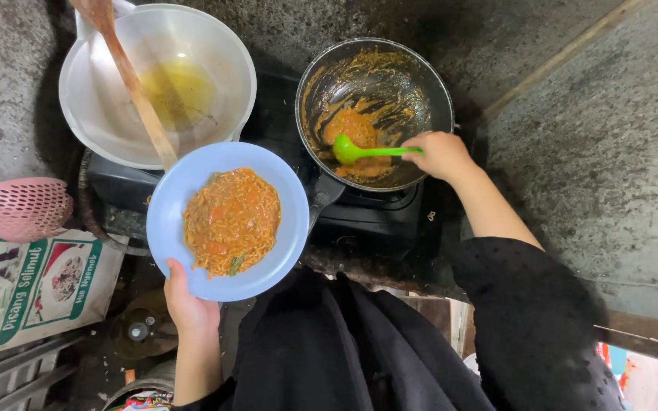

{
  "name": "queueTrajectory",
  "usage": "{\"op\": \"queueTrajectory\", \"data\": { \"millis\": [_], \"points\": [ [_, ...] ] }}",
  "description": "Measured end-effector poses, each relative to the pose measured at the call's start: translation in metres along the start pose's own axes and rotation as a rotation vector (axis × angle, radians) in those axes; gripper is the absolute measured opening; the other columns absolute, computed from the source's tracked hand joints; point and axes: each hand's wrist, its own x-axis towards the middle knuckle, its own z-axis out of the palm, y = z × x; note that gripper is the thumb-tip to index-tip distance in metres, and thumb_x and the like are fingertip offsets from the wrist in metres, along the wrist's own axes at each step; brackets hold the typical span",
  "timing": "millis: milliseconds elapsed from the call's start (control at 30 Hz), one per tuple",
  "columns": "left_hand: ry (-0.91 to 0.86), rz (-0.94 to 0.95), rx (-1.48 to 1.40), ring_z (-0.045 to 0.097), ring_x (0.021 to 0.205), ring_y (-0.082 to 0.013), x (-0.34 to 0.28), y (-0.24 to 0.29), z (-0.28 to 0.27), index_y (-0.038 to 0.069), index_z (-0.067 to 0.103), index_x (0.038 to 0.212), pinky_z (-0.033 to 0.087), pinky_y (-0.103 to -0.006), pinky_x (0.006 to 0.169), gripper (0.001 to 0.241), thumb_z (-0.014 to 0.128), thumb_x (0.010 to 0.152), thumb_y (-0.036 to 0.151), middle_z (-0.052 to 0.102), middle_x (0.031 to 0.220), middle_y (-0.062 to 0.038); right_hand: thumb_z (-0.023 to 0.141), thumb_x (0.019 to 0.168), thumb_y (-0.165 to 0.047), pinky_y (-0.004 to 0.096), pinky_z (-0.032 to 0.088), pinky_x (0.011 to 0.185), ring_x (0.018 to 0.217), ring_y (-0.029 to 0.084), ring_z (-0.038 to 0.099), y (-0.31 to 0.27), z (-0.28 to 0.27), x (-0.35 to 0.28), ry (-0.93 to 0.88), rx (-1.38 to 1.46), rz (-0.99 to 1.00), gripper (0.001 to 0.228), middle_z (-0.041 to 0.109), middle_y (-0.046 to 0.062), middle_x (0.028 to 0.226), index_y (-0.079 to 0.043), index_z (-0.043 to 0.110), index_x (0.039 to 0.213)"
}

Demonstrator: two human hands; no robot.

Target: Transferring cooked food from a frying pan onto a plate using a ladle.

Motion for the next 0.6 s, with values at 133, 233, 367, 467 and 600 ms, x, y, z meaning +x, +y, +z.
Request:
{"op": "queueTrajectory", "data": {
  "millis": [133, 233, 367, 467, 600],
  "points": [
    [-0.018, 0.010, -0.013, 0.055, 0.136, -0.0300, 0.001, 0.003, 0.003, 0.006, 0.045, 0.148, 0.042, -0.0515, 0.116, 0.059, 0.045, 0.106, 0.048, 0.058, 0.141, -0.015, 0.068, 0.098, -0.039, 0.048, 0.054, 0.095, 0.105, 0.033, 0.073, 0.002, -0.028, -0.007, 0.044, -0.149, 0.034, 0.024, 0.077, 0.005, 0.111, -0.027, 0.077, 0.117],
    [-0.031, -0.006, -0.015, 0.056, 0.135, -0.0305, 0.004, 0.000, 0.002, 0.007, 0.046, 0.147, 0.044, -0.0515, 0.115, 0.058, 0.045, 0.106, 0.048, 0.059, 0.140, -0.015, 0.069, 0.096, -0.026, 0.044, 0.055, 0.087, 0.082, 0.030, 0.071, -0.016, -0.036, -0.017, -0.064, 0.130, 0.069, 0.023, 0.076, 0.012, 0.098, -0.018, 0.077, 0.115],
    [-0.034, -0.032, -0.003, 0.056, 0.135, -0.0316, 0.012, -0.003, -0.001, 0.007, 0.047, 0.146, 0.043, -0.0517, 0.115, 0.059, 0.047, 0.106, 0.050, 0.059, 0.139, -0.015, 0.068, 0.095, -0.025, 0.045, 0.055, 0.085, 0.089, 0.031, 0.077, 0.006, -0.015, -0.007, -0.086, -0.180, 0.140, 0.021, 0.080, 0.007, 0.096, -0.025, 0.081, 0.112],
    [-0.034, -0.030, -0.021, 0.056, 0.134, -0.0307, 0.014, -0.004, -0.003, 0.007, 0.048, 0.146, 0.043, -0.0514, 0.115, 0.058, 0.048, 0.106, 0.048, 0.059, 0.140, -0.014, 0.064, 0.102, -0.029, 0.041, 0.039, 0.091, 0.096, 0.026, 0.072, 0.055, 0.004, 0.012, 0.170, -0.388, 0.044, 0.017, 0.075, 0.003, 0.100, -0.030, 0.079, 0.112],
    [-0.027, -0.052, -0.047, 0.057, 0.134, -0.0310, 0.011, 0.007, 0.006, 0.005, 0.048, 0.146, 0.044, -0.0516, 0.114, 0.058, 0.048, 0.106, 0.047, 0.059, 0.141, -0.015, 0.063, 0.104, -0.029, 0.046, 0.037, 0.101, 0.109, 0.031, 0.069, 0.040, -0.011, 0.004, 0.041, -0.157, 0.017, 0.019, 0.075, 0.007, 0.108, -0.025, 0.077, 0.117]
  ]
}}
